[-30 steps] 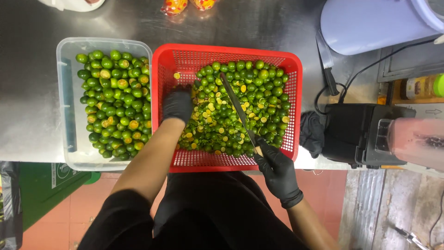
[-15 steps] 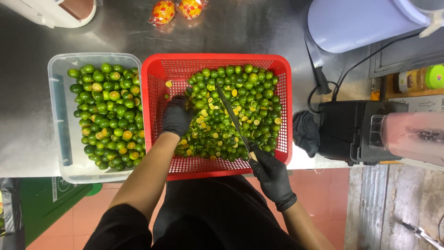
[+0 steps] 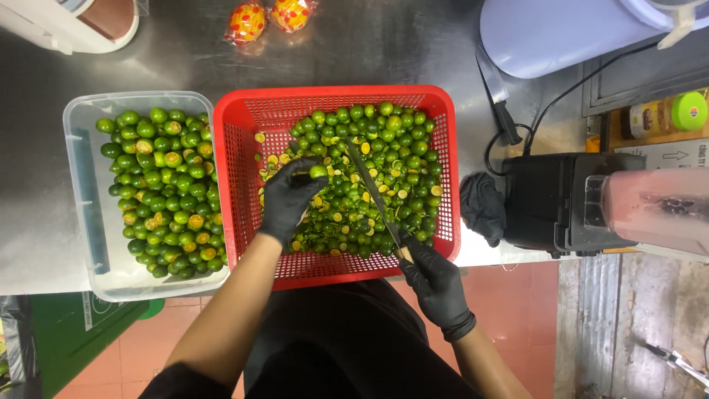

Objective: Cutting small green citrus fruits (calamansi) in half and sorting them from a plastic container into a red basket.

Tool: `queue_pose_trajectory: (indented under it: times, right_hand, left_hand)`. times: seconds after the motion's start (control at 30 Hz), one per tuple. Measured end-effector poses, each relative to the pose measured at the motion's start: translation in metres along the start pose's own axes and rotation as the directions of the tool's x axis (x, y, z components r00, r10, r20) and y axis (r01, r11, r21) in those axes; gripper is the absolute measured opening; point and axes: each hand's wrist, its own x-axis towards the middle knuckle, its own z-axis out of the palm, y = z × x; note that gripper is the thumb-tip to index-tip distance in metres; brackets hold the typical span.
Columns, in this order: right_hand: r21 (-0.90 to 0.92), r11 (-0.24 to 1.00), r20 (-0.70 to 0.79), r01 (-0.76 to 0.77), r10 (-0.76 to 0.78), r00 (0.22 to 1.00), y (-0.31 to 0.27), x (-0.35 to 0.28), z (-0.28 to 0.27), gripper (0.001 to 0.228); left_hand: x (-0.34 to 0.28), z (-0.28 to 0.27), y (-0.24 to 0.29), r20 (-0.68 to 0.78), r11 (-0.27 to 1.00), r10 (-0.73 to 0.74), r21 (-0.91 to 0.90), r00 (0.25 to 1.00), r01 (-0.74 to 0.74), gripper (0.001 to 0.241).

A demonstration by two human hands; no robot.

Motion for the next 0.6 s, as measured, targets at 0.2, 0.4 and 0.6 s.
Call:
queue_pose_trajectory:
  times: [0.2, 0.4, 0.6]
  right_hand:
    - [-0.103, 0.966, 0.04, 0.239, -0.236, 0.971, -0.007, 0.006, 0.003, 0.045]
    - [-0.103, 0.946, 0.214, 0.308, -0.281, 0.936, -0.044, 0.007, -0.001, 0.047]
    - [-0.164, 0.895, 0.277, 0.415, -0.362, 0.89, -0.053, 0.006, -0.003, 0.046]
  left_hand:
    - [-0.044, -0.006, 0.003, 0.126, 0.888, -0.062, -0.447, 0.99, 0.112, 0.047]
    - [-0.057, -0.004, 0.002, 0.097, 0.834, -0.115, -0.531, 0.989, 0.149, 0.053]
    - [-0.061, -0.004, -0.005, -0.094, 0.804, -0.034, -0.594, 0.995, -0.028, 0.035]
